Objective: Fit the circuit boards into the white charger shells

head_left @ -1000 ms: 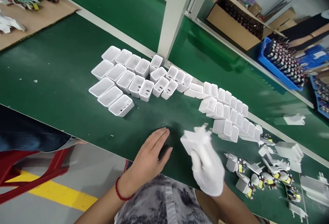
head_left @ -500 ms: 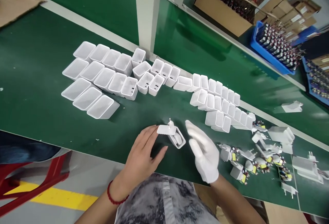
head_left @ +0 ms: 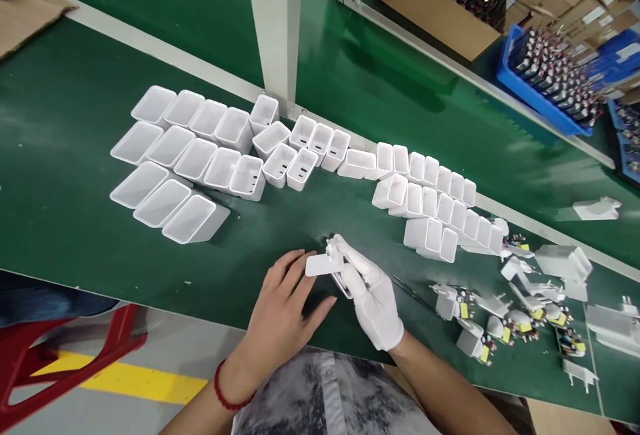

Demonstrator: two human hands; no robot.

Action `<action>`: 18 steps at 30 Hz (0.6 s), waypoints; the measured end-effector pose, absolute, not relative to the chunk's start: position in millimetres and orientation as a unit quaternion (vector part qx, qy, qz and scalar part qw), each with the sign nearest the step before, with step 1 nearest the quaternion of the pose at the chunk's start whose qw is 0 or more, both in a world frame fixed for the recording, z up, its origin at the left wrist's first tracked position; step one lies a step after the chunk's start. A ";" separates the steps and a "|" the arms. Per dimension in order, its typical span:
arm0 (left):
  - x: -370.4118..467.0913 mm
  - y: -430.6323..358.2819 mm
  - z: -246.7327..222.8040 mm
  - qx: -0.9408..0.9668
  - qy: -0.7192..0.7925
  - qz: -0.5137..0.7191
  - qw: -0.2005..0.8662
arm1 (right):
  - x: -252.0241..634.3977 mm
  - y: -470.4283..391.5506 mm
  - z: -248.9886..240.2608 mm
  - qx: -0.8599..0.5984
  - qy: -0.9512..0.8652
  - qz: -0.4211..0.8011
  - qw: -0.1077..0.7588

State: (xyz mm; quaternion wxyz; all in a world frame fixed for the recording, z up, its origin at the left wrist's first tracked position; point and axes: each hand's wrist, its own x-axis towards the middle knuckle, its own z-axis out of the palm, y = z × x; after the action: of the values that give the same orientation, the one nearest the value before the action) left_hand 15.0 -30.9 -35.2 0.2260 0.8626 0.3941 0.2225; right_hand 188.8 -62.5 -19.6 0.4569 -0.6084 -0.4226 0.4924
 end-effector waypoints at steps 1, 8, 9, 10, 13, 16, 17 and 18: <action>15.2 -31.0 -35.5 0.864 0.395 0.218 0.222 | 189.6 -62.6 -20.2 -0.610 -0.424 0.492 0.454; 14.9 -32.3 -36.3 0.872 0.396 0.206 0.200 | 207.3 -72.2 -19.3 -0.581 -0.477 0.458 0.474; 15.0 -32.2 -36.0 0.873 0.395 0.206 0.200 | 207.6 -74.4 -20.1 -0.588 -0.508 0.427 0.462; 15.1 -32.1 -35.5 0.872 0.395 0.207 0.201 | 206.8 -76.0 -21.3 -0.596 -0.545 0.388 0.443; 14.6 -32.3 -33.7 0.867 0.397 0.214 0.211 | 201.9 -74.5 -21.9 -0.615 -0.634 0.279 0.377; 12.4 -34.1 -33.2 0.861 0.398 0.214 0.234 | 203.7 -65.0 -10.1 -0.633 -0.541 0.371 0.410; 11.5 -35.1 -33.8 0.857 0.401 0.217 0.242 | 206.7 -61.6 -3.8 -0.627 -0.470 0.432 0.446; 10.7 -36.1 -35.0 0.852 0.405 0.222 0.247 | 210.6 -58.8 2.9 -0.610 -0.392 0.488 0.485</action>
State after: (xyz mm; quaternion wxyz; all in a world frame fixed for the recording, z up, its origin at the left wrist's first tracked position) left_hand 10.7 -36.1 -35.0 0.2467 0.8520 0.4052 0.2215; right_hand 210.6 -58.8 2.9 0.4854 -0.6100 -0.3920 0.4885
